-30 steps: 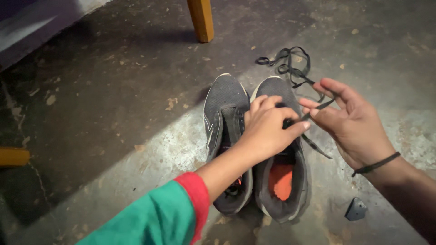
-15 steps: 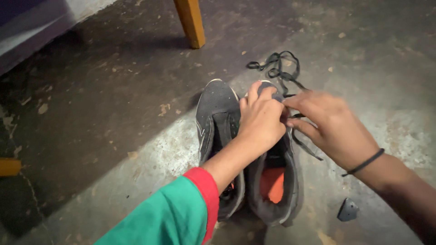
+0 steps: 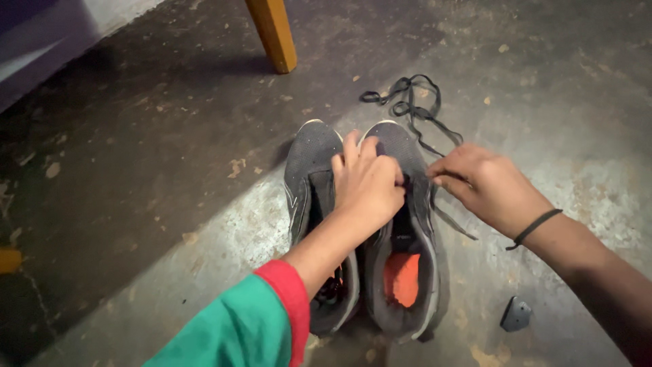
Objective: The person unlaces a pair of white and pink sneakers, places them on a wooden bench with other shoes, then picks up a pair of dark grey sneakers. They place the grey sneakers on the floor and begin to unlace them, removing the laces from the eyelets.
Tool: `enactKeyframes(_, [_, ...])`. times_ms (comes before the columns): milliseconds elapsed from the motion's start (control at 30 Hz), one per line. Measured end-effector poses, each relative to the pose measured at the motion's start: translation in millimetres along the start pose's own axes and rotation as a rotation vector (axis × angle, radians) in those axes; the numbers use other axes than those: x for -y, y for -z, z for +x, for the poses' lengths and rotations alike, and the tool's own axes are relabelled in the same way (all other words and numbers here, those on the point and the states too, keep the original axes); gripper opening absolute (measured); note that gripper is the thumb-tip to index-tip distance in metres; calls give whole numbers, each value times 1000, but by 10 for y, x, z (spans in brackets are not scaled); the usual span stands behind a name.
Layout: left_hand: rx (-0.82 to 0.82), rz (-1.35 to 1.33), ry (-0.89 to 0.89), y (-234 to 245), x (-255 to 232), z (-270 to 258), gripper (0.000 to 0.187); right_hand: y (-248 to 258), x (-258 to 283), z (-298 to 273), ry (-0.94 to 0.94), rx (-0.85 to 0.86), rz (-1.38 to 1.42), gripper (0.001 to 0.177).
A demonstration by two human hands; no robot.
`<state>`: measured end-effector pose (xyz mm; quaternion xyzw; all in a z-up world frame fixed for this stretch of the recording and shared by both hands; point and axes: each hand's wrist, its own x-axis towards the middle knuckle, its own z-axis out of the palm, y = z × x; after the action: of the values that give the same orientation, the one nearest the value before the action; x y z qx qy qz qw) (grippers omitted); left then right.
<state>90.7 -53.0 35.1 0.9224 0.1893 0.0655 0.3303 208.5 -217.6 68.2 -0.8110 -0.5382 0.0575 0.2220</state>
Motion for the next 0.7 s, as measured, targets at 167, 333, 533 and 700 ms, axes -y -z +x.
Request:
enactKeyframes(167, [52,63,32,-51,-3,-43,14,-72,-34,-107,-102,9,53,18])
enactKeyframes(333, [3,-112,117,-296,-10,-104,30,-132,53,-85,-125,-2,4,19])
enactKeyframes(533, [-6,-308,272,-507,81,-87,25,-153,189,-87,13,34,-152,20])
enactKeyframes(700, [-36,-308,275,-578,93,-80,19,-115,250,-98,56,65,-130,22])
